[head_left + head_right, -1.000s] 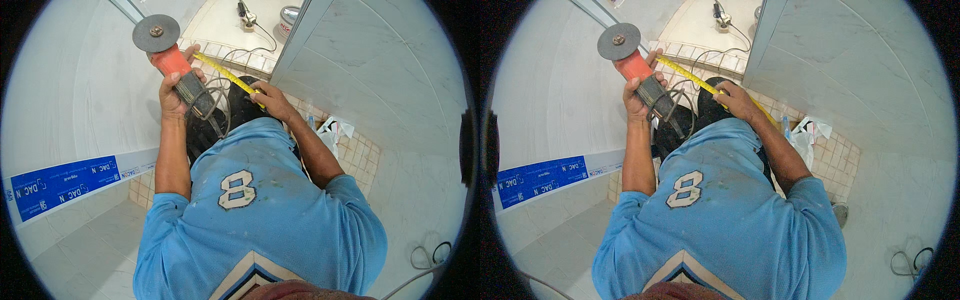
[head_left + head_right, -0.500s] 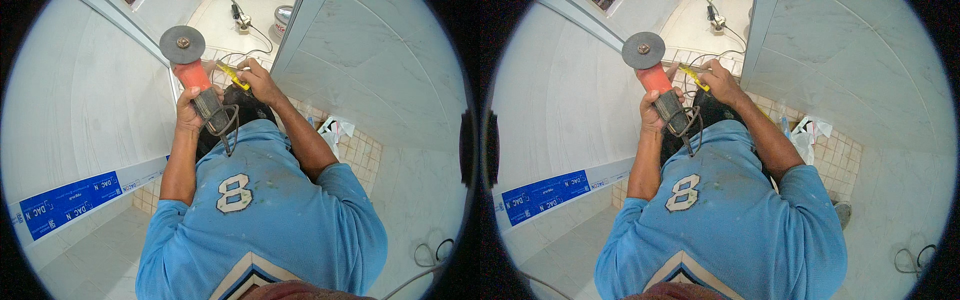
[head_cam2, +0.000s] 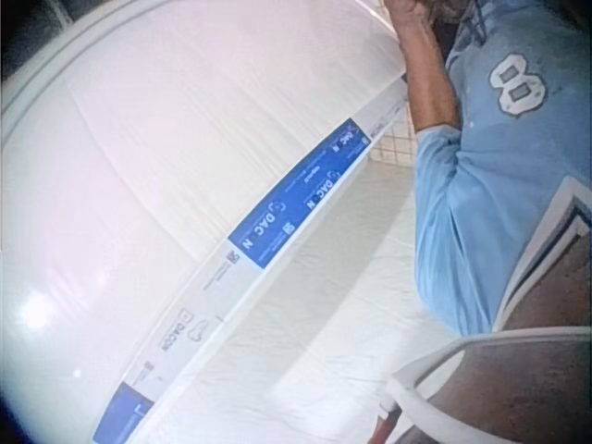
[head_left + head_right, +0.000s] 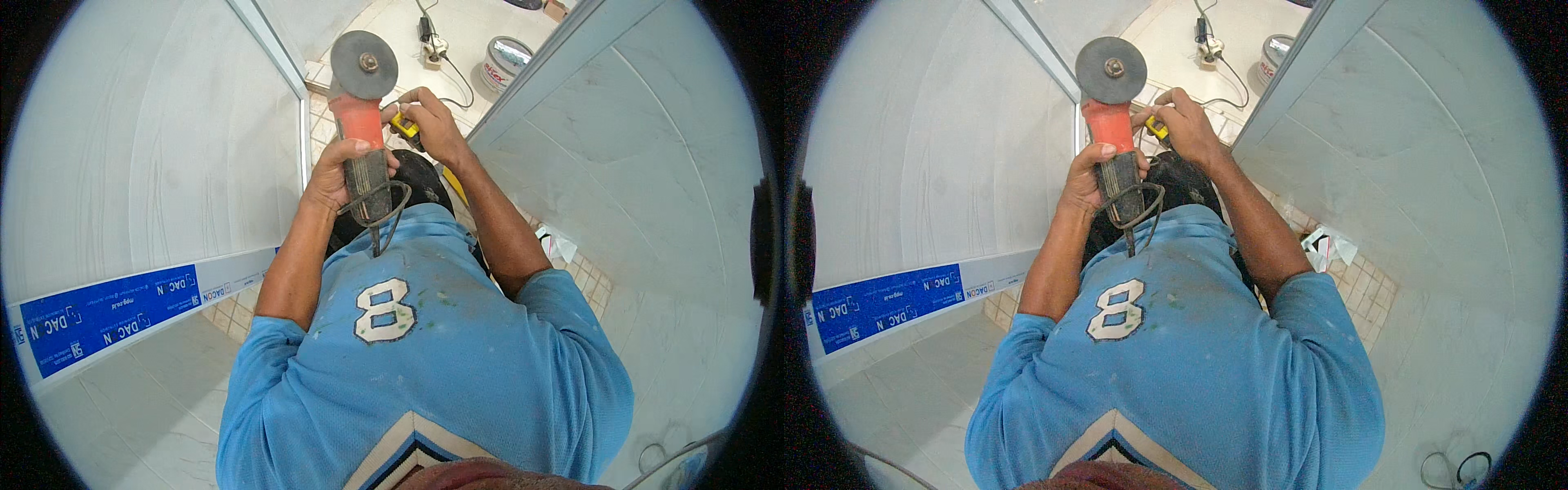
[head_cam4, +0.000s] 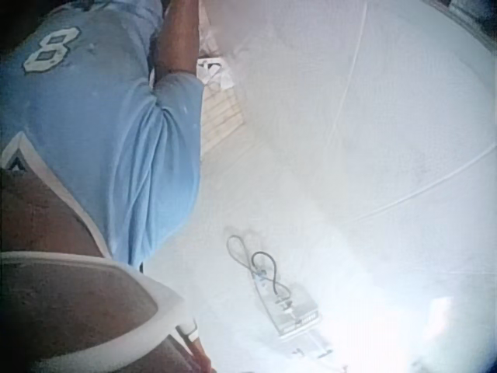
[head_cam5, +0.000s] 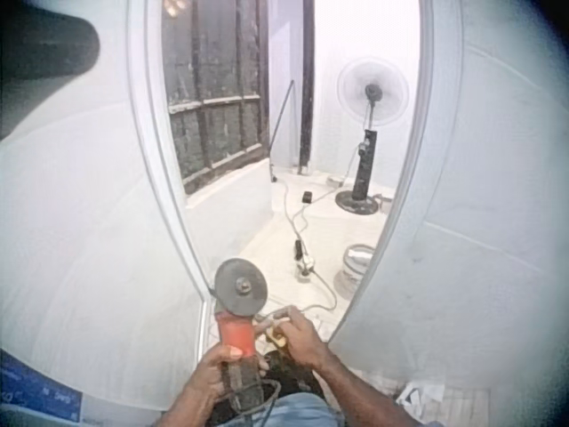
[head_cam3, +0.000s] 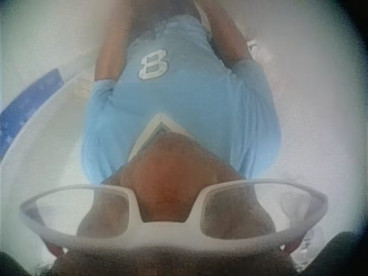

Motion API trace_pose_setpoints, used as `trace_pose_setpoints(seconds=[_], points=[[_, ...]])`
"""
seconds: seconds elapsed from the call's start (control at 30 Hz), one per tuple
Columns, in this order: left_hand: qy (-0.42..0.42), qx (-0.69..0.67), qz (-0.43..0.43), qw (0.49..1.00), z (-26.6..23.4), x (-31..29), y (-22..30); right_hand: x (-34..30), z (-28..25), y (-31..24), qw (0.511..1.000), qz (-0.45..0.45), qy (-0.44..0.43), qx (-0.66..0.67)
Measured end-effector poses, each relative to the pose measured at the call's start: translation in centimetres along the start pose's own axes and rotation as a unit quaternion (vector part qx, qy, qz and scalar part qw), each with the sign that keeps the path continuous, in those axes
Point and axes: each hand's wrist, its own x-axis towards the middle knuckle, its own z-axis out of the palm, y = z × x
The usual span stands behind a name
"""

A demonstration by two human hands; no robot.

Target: The person uses an angle grinder to cut a large ceramic tile leaning against a wall. After cutting, the person walks across the room and rummages through a bag and a bucket of tools.

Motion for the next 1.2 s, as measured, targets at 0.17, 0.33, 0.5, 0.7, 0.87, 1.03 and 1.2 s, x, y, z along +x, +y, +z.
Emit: trace_pose_setpoints(seconds=[0.17, 0.33, 0.5, 0.7, 0.87, 1.03, 1.2], points=[[-0.010, 0.002, 0.013, 1.000, -1.0, 1.1, -0.5, 0.4, -0.5, 2.0, 0.999, 0.015, -0.021, 0.032], [0.042, -0.030, 0.033, 0.998, -2.3, 1.2, -0.1, -5.5, -4.3, 16.5, 0.969, 0.149, -0.186, 0.073], [0.146, -0.005, 0.082, 0.986, -6.4, 0.4, 0.6, -13.8, -5.3, 26.1, 0.853, 0.449, -0.089, -0.252], [0.260, 0.077, 0.041, 0.962, -9.0, -1.0, 0.3, -17.8, -3.1, 31.2, 0.755, 0.457, 0.025, -0.469], [0.257, 0.042, 0.017, 0.965, -10.0, -2.3, -0.3, -5.3, 0.7, 20.8, 0.823, 0.344, -0.183, -0.414], [0.209, -0.159, -0.018, 0.965, -12.0, 2.1, -2.7, 13.4, 2.7, 21.8, 0.919, 0.247, 0.162, -0.262], [0.199, -0.231, -0.017, 0.952, -12.1, 7.7, -2.7, 27.4, -2.9, 32.9, 0.856, 0.293, 0.350, -0.244]])
